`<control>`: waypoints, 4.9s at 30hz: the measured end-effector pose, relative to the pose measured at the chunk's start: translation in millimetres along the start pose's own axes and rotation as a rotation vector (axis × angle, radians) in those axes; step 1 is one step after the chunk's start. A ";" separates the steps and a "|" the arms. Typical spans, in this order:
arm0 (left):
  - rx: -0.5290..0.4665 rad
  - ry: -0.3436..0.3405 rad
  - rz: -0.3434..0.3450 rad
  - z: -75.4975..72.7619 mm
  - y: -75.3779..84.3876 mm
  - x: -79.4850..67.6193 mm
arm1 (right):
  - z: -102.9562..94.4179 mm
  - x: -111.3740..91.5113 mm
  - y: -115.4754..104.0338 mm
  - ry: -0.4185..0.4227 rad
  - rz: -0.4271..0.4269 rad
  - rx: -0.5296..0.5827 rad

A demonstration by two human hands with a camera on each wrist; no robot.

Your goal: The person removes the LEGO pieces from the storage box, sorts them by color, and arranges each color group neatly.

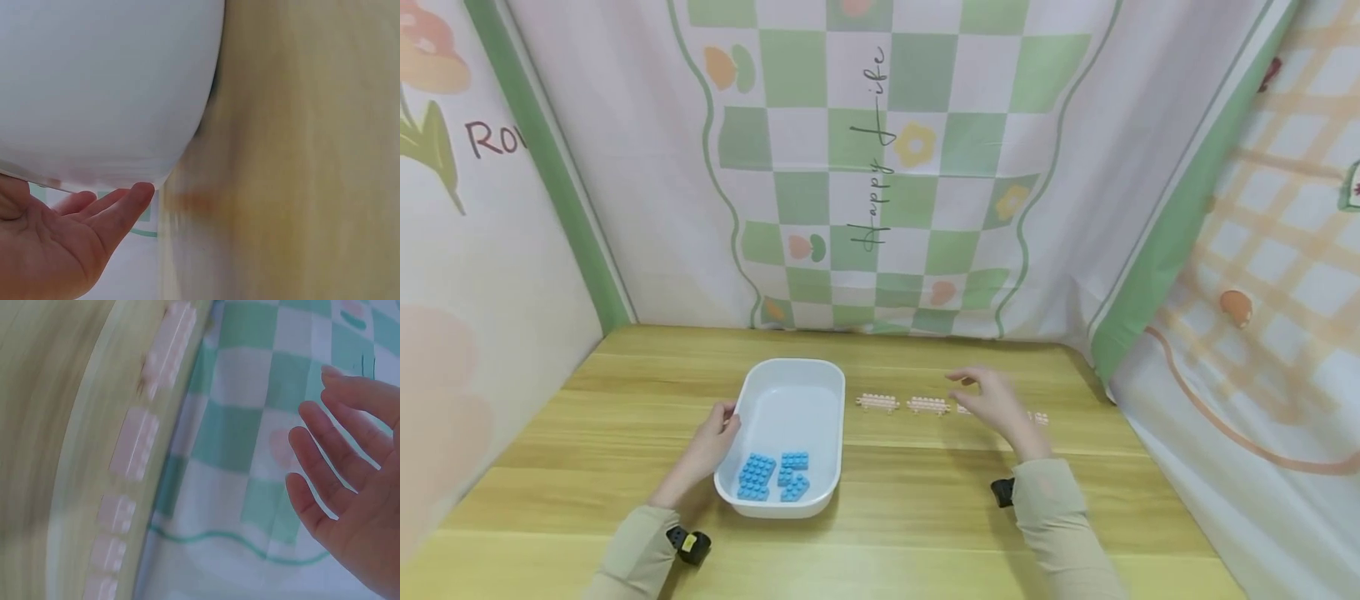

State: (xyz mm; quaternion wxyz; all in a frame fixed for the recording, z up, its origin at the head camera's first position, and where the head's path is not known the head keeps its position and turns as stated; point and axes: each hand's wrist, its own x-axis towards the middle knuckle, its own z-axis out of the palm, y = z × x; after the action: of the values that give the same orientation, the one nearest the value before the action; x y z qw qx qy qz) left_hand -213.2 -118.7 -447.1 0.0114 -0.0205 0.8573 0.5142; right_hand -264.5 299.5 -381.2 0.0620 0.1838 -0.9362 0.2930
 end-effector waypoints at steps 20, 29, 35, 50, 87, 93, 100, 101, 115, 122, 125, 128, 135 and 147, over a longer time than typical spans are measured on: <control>-0.006 0.016 0.014 0.8 0.2 2.0 | 74.2 35.9 -104.1 -0.107 -0.251 0.122; -0.004 0.013 0.006 -0.2 0.5 2.4 | 104.3 40.9 -127.8 -0.267 -0.273 0.106; -0.014 0.016 0.003 0.7 3.8 1.2 | 121.6 41.6 -135.7 -0.342 -0.288 0.073; -0.013 0.019 0.012 0.7 7.5 4.5 | 142.3 35.4 -149.7 -0.423 -0.317 -0.189; -0.006 -0.002 -0.045 -5.4 4.2 1.5 | 85.3 25.6 -120.3 0.025 -0.172 0.204; -0.008 -0.024 -0.046 -3.8 6.1 -0.7 | 64.9 16.2 -90.4 0.084 -0.085 0.227; 0.004 -0.013 -0.036 -0.5 7.7 -0.5 | 56.6 8.4 -63.2 0.034 -0.038 0.148; 0.004 -0.013 -0.034 -0.7 8.2 -0.6 | 56.6 7.4 -60.3 0.027 -0.032 0.142; 0.022 -0.025 -0.022 -1.1 6.3 -0.6 | 62.2 1.9 -32.7 -0.040 0.030 0.092; -0.002 -0.041 -0.011 -3.8 5.2 -2.4 | 70.3 2.9 -31.2 -0.093 -0.008 0.050; -0.008 -0.037 -0.009 -3.3 4.3 -1.8 | 74.3 4.5 -32.9 -0.099 -0.005 0.051; -0.006 -0.027 -0.001 -2.7 3.1 -1.3 | 77.2 7.1 -35.2 -0.096 -0.002 0.038; -0.005 -0.008 0.008 -1.0 1.5 0.3 | 81.4 11.6 -41.7 -0.113 0.016 0.002; -0.011 0.001 0.007 -0.1 2.0 -1.0 | 88.0 20.5 -45.8 -0.182 0.040 -0.009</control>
State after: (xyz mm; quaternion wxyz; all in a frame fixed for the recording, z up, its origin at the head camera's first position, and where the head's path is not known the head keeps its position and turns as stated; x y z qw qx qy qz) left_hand -212.2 -117.8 -445.3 0.0091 -0.0175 0.8545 0.5191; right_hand -266.7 208.1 -424.8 -0.0284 0.1905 -0.9429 0.2718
